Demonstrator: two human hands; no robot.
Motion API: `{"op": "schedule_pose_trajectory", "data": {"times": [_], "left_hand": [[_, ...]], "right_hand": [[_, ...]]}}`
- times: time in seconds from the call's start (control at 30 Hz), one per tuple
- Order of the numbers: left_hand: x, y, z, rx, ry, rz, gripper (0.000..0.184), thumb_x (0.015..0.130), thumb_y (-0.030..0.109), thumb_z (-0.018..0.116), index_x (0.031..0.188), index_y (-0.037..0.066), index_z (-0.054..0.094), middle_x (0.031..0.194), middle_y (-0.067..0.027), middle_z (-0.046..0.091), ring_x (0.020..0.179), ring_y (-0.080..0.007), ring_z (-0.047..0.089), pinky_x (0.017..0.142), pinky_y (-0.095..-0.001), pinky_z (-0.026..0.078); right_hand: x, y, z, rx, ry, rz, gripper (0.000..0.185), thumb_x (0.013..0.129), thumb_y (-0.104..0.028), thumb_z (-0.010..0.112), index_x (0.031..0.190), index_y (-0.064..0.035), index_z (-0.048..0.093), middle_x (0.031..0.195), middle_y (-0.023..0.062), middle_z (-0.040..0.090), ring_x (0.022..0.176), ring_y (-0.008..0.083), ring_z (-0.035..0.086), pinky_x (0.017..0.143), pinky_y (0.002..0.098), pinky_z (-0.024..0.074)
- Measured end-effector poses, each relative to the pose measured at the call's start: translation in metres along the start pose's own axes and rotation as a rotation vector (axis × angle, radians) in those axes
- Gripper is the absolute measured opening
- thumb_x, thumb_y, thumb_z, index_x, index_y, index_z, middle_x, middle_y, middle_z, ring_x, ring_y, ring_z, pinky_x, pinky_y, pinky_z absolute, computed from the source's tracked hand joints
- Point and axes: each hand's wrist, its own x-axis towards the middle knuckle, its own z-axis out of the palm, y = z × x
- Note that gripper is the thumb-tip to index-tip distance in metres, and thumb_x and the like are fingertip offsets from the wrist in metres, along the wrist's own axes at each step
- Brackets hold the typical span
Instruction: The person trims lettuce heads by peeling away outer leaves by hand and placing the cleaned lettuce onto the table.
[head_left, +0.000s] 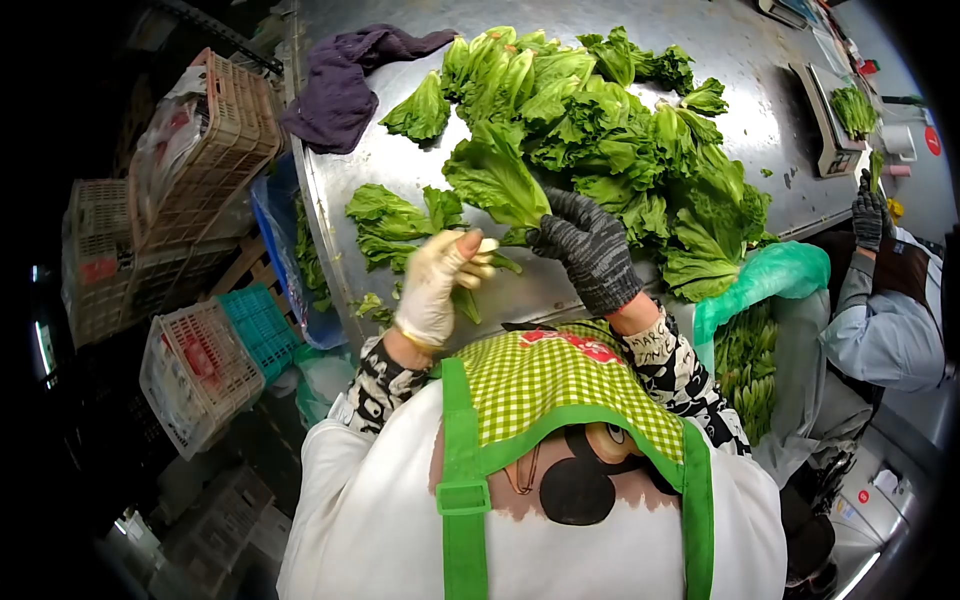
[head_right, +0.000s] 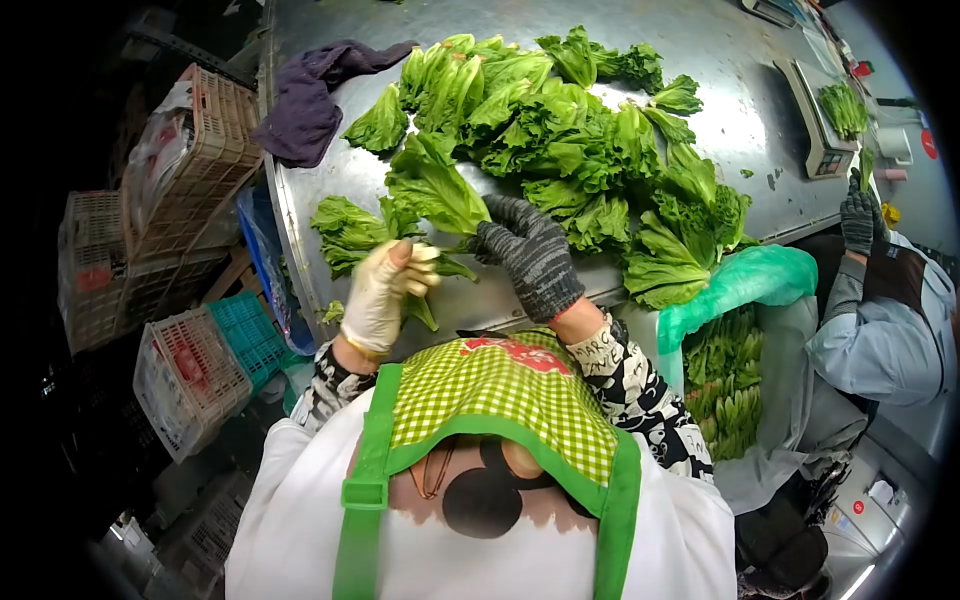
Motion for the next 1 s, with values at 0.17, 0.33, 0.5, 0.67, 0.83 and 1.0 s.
{"op": "schedule_pose_trajectory", "data": {"times": [0.17,0.33,0.5,0.67,0.83,1.0], "left_hand": [[0.02,-0.022,0.017,-0.642,-0.033,-0.121,0.038,0.081,0.022,0.073,0.11,0.003,0.058,0.103,-0.008,0.065,0.093,-0.0191,0.063,0.076,-0.0261,0.052],[0.026,-0.023,0.02,-0.837,-0.047,-0.123,0.03,0.082,0.007,0.07,0.109,0.005,0.058,0.103,-0.0066,0.064,0.097,-0.0178,0.061,0.088,-0.0302,0.051],[0.024,-0.032,0.022,-0.828,-0.053,-0.098,0.03,0.082,0.01,0.072,0.108,0.005,0.059,0.101,-0.0059,0.065,0.093,-0.0191,0.062,0.079,-0.0326,0.051],[0.023,-0.034,0.031,-0.833,0.1,-0.09,0.026,0.081,0.019,0.074,0.1,0.009,0.059,0.089,-0.0054,0.064,0.077,-0.021,0.062,0.064,-0.0326,0.048],[0.027,-0.031,0.02,-0.91,0.19,-0.024,0.024,0.081,0.022,0.074,0.096,0.01,0.059,0.084,-0.0048,0.061,0.075,-0.0237,0.059,0.061,-0.0331,0.046],[0.031,-0.035,0.015,-0.895,0.142,-0.08,0.027,0.081,0.022,0.074,0.099,0.01,0.058,0.087,-0.0054,0.062,0.078,-0.0228,0.059,0.062,-0.0329,0.046]], "right_hand": [[-0.012,-0.001,0.015,-0.064,-0.111,0.005,0.028,0.086,-0.013,0.066,0.107,0.0045,0.062,0.087,0.0083,0.067,0.074,0.0117,0.062,0.066,0.0251,0.051],[-0.01,0.0,0.021,-0.358,-0.079,-0.047,0.024,0.086,-0.018,0.067,0.1,0.002,0.064,0.084,0.0071,0.067,0.071,0.0114,0.061,0.064,0.0259,0.0504],[-0.007,0.007,0.022,-0.509,-0.045,-0.186,0.023,0.089,-0.019,0.062,0.098,0.0025,0.063,0.081,0.0087,0.064,0.065,0.0114,0.059,0.061,0.0262,0.0499],[0.005,0.028,0.018,-0.278,0.064,-0.305,0.018,0.091,-0.017,0.059,0.095,0.0004,0.061,0.077,0.0078,0.063,0.063,0.0133,0.059,0.058,0.0271,0.0491],[0.011,0.01,-0.006,0.024,0.192,0.087,0.02,0.09,-0.018,0.059,0.099,-0.0011,0.059,0.083,0.0095,0.065,0.073,0.0153,0.063,0.071,0.0289,0.0524],[-0.002,0.015,0.01,-0.573,0.101,-0.207,0.032,0.086,-0.011,0.065,0.114,0.0024,0.058,0.098,0.0127,0.064,0.092,0.0155,0.061,0.083,0.0291,0.0499]]}}
